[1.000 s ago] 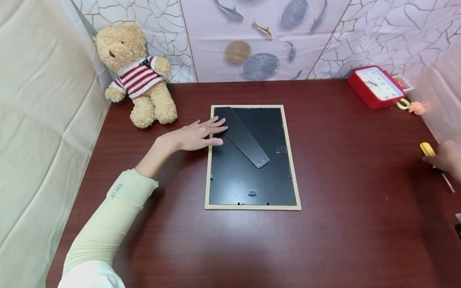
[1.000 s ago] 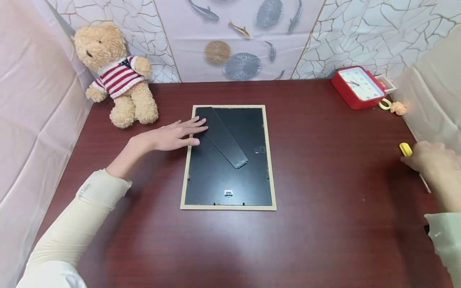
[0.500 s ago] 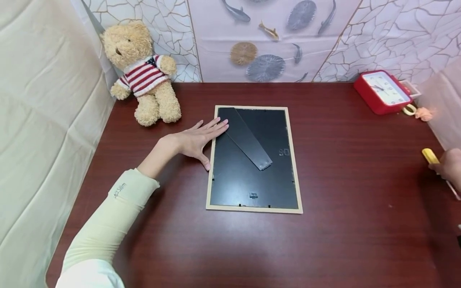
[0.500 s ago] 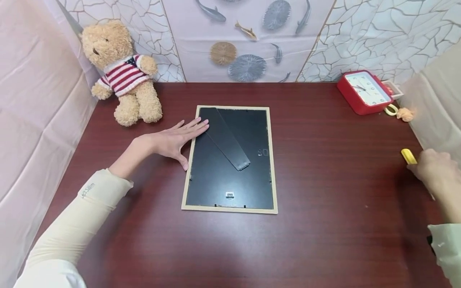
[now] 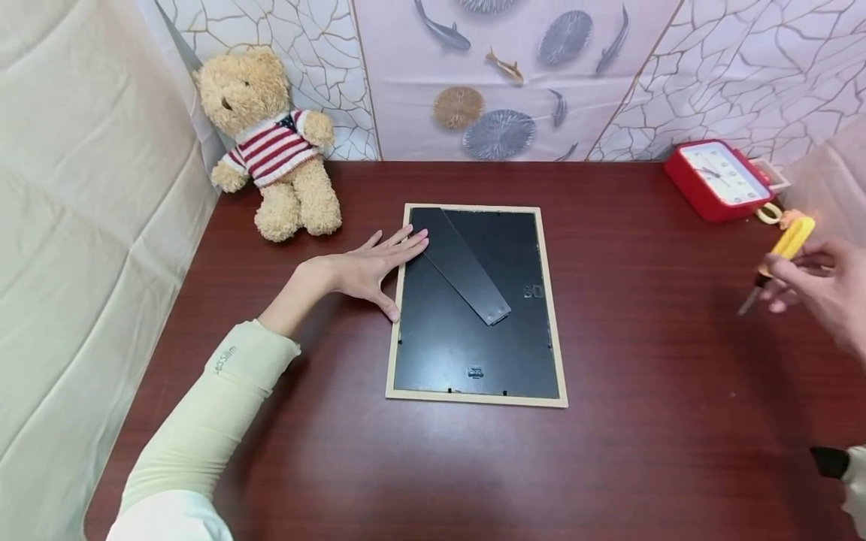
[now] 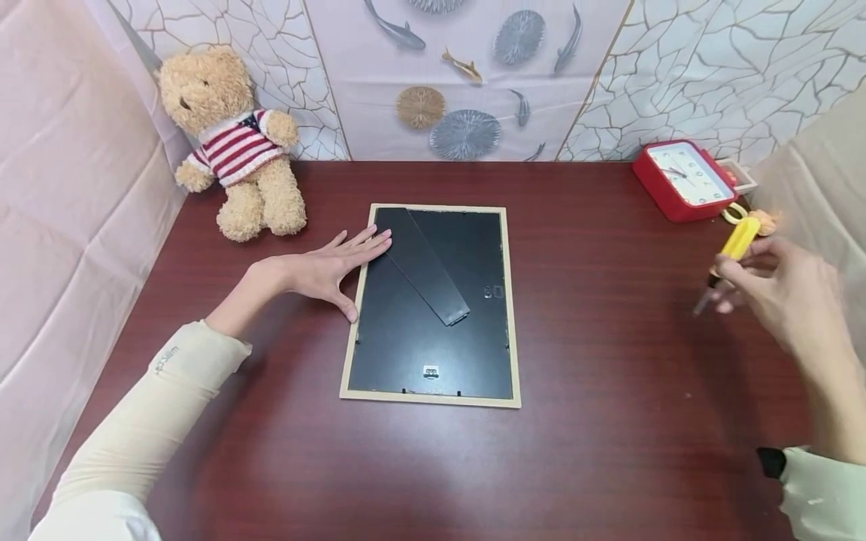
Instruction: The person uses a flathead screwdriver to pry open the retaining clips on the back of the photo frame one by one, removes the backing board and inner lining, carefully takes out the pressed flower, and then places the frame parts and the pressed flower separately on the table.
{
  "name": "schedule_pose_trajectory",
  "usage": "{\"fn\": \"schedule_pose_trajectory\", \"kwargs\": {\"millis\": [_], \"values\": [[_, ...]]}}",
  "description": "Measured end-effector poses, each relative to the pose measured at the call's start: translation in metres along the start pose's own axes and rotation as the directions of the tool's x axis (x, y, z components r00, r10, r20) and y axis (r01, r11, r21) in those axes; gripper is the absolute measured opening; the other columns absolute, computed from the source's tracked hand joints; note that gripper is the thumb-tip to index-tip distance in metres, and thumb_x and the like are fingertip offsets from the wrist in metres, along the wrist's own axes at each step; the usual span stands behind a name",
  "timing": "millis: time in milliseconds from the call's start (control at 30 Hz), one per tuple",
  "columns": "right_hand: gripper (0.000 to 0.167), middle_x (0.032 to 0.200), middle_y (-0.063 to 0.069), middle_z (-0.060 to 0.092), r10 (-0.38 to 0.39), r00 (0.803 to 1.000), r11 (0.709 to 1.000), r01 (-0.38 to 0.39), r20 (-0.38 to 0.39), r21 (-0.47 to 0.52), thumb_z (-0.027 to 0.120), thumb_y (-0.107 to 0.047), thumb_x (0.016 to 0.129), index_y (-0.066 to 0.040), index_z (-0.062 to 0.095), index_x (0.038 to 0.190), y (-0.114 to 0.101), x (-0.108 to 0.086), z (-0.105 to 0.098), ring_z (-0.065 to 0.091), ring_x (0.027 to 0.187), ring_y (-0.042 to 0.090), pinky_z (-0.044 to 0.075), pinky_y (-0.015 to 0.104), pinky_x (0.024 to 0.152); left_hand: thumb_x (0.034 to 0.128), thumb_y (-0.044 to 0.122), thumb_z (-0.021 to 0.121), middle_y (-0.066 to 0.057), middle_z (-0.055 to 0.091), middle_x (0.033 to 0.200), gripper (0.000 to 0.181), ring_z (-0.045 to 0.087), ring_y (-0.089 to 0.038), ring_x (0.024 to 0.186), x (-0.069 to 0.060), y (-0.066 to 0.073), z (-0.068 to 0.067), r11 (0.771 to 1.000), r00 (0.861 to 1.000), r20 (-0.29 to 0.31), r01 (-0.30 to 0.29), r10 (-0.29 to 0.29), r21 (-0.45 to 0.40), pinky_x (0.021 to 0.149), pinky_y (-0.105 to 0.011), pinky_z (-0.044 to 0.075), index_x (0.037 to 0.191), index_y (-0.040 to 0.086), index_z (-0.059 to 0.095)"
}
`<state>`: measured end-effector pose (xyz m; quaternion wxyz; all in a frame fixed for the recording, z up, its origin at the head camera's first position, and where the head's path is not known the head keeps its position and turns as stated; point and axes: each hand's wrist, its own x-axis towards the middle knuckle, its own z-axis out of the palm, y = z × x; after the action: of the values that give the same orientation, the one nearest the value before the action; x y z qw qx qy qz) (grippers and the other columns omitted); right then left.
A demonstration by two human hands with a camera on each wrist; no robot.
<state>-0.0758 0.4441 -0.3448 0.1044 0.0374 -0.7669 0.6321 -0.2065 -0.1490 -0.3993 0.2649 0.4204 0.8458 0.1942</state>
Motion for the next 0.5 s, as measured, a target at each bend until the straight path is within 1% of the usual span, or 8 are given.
{"fn": "schedule_pose_trajectory", "kwargs": {"millis": [33, 67, 133, 200, 267, 333, 433, 500], "values": [[0.028, 0.080, 0.000, 0.083, 0.001, 1.000, 0.990, -0.003, 0.016, 0.141, 0.050, 0.018, 0.105, -0.002, 0.069, 0.097, -0.003, 0.000, 0.010, 0.074, 0.055, 0.008, 0.056, 0.019, 0.048, 0.0816, 0.058, 0.093, -0.010, -0.010, 0.186, 0.141, -0.016, -0.032, 0.171, 0.000, -0.002, 0.001, 1.000, 1.000, -0.005, -0.005, 0.005, -0.013, 0.133, -0.068, -0.011, 0.178, 0.009, 0.001], [0.029, 0.089, 0.005, 0.085, -0.009, 0.999, 0.972, 0.002, 0.031, 0.237, 0.051, 0.022, 0.104, 0.001, 0.070, 0.104, -0.005, 0.000, 0.020, 0.077, 0.060, 0.012, 0.059, 0.021, 0.052, 0.0805, 0.061, 0.093, -0.008, -0.010, 0.186, 0.143, -0.017, -0.031, 0.171, 0.001, -0.005, 0.003, 1.000, 1.000, -0.012, -0.008, 0.008, -0.023, 0.133, -0.068, -0.011, 0.178, 0.011, 0.001], [0.023, 0.098, 0.009, 0.085, -0.004, 0.999, 0.958, -0.008, 0.040, 0.288, 0.055, 0.020, 0.104, 0.005, 0.070, 0.113, -0.009, 0.000, 0.039, 0.080, 0.067, 0.016, 0.063, 0.023, 0.060, 0.0783, 0.067, 0.091, -0.007, -0.010, 0.186, 0.145, -0.017, -0.030, 0.171, 0.003, -0.013, 0.007, 1.000, 1.000, -0.026, -0.017, 0.016, -0.023, 0.132, -0.068, -0.012, 0.178, 0.013, 0.001], [0.022, 0.103, 0.012, 0.084, 0.028, 0.999, 0.943, -0.040, 0.041, 0.331, 0.058, 0.019, 0.103, 0.007, 0.070, 0.118, -0.013, -0.001, 0.056, 0.079, 0.069, 0.018, 0.063, 0.023, 0.064, 0.0767, 0.068, 0.091, -0.006, -0.010, 0.186, 0.146, -0.018, -0.029, 0.171, 0.004, -0.014, 0.008, 0.999, 0.999, -0.033, -0.021, 0.020, -0.045, 0.133, -0.067, -0.012, 0.178, 0.014, 0.002], [0.023, 0.104, 0.015, 0.083, 0.036, 0.998, 0.913, -0.054, 0.051, 0.404, 0.056, 0.020, 0.103, 0.012, 0.069, 0.120, -0.013, -0.002, 0.072, 0.076, 0.069, 0.019, 0.063, 0.022, 0.065, 0.0763, 0.066, 0.092, -0.006, -0.009, 0.186, 0.145, -0.018, -0.029, 0.171, 0.004, -0.011, 0.008, 0.998, 0.999, -0.033, -0.023, 0.021, -0.060, 0.133, -0.067, -0.012, 0.178, 0.013, 0.003], [0.024, 0.104, 0.018, 0.081, 0.049, 0.996, 0.851, -0.079, 0.071, 0.519, 0.052, 0.021, 0.104, 0.015, 0.069, 0.119, -0.012, -0.003, 0.085, 0.073, 0.068, 0.021, 0.061, 0.022, 0.064, 0.0768, 0.067, 0.091, -0.008, -0.009, 0.186, 0.145, -0.018, -0.031, 0.171, 0.004, -0.012, 0.009, 0.998, 0.999, -0.039, -0.035, 0.033, -0.057, 0.132, -0.068, -0.013, 0.178, 0.012, 0.003], [0.025, 0.106, 0.022, 0.080, 0.078, 0.991, 0.742, -0.132, 0.111, 0.658, 0.049, 0.019, 0.107, 0.017, 0.070, 0.119, -0.010, -0.005, 0.101, 0.071, 0.072, 0.023, 0.061, 0.025, 0.066, 0.0790, 0.058, 0.093, -0.010, -0.009, 0.186, 0.142, -0.017, -0.031, 0.171, 0.001, -0.002, 0.005, 0.998, 0.999, -0.028, -0.016, 0.014, -0.054, 0.133, -0.067, -0.013, 0.178, 0.009, 0.004], [0.026, 0.109, 0.024, 0.079, 0.092, 0.987, 0.677, -0.158, 0.130, 0.719, 0.048, 0.017, 0.108, 0.017, 0.070, 0.121, -0.008, -0.005, 0.111, 0.070, 0.073, 0.025, 0.061, 0.026, 0.067, 0.0805, 0.053, 0.094, -0.011, -0.009, 0.186, 0.140, -0.017, -0.032, 0.171, 0.000, 0.000, 0.004, 0.999, 1.000, -0.023, -0.001, 0.000, -0.035, 0.133, -0.066, -0.012, 0.177, 0.008, 0.003]]}}
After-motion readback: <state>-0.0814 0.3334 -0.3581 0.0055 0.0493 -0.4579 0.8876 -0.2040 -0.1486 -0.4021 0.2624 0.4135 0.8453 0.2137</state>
